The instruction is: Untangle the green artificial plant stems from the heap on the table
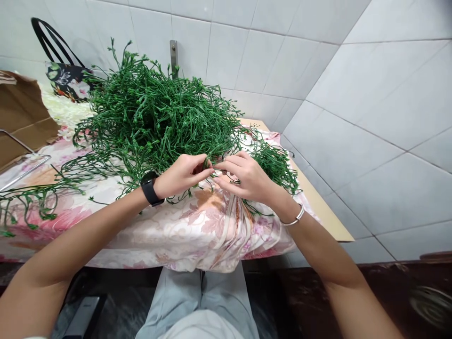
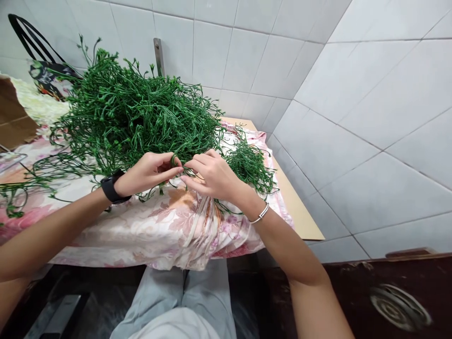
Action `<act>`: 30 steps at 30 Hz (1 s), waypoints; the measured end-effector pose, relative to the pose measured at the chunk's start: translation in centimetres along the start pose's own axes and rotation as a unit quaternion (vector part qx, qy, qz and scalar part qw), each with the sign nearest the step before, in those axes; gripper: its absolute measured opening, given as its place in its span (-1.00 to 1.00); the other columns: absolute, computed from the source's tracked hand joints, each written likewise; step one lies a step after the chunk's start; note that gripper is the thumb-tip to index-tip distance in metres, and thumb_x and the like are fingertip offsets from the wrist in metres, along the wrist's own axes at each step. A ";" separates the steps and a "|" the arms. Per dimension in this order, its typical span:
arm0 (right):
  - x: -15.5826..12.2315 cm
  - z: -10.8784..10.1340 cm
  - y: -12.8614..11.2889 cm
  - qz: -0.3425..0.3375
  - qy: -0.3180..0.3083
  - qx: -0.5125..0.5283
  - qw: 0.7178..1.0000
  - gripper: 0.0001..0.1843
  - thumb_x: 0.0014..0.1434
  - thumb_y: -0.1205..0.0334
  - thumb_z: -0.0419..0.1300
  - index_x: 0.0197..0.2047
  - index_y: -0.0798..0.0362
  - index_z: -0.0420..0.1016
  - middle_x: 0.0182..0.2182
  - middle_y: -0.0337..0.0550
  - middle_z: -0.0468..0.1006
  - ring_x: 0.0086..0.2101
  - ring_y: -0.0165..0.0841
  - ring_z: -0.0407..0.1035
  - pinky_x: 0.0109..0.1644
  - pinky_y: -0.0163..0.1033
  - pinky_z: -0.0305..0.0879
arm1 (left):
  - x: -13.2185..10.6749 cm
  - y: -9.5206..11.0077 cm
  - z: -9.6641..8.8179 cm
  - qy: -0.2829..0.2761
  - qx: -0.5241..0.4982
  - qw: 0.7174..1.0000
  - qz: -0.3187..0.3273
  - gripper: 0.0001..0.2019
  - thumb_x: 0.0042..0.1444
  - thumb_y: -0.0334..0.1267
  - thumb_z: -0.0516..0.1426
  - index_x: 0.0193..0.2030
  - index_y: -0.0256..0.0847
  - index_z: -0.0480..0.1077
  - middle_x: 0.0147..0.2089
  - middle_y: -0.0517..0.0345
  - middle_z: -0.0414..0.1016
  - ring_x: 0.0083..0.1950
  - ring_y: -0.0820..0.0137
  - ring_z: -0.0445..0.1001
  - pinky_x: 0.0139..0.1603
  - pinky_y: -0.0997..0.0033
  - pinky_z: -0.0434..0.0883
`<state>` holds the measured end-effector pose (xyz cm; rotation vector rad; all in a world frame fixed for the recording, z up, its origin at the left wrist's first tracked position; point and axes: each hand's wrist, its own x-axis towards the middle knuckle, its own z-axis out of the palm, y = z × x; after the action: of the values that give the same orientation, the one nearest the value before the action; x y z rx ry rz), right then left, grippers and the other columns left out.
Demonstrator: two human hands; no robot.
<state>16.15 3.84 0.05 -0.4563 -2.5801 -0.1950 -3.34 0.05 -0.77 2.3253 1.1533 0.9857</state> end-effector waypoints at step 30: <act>0.6 1.0 -1.3 -0.061 0.076 -0.167 0.981 -0.79 0.22 0.34 -0.07 -0.44 0.10 0.27 -0.54 -0.20 0.29 -0.51 -0.43 0.10 -0.42 -0.31 0.08 | 0.0 0.5 0.9 -0.024 0.119 0.993 0.007 -0.75 0.12 -0.27 -0.07 -0.57 -0.27 0.10 -0.63 0.32 -0.03 -0.58 0.59 -0.03 -0.49 0.50 -0.04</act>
<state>14.75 2.99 -0.62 -0.3845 -2.4307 -0.6859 -2.44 -0.27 -1.08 2.5281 1.3001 0.8315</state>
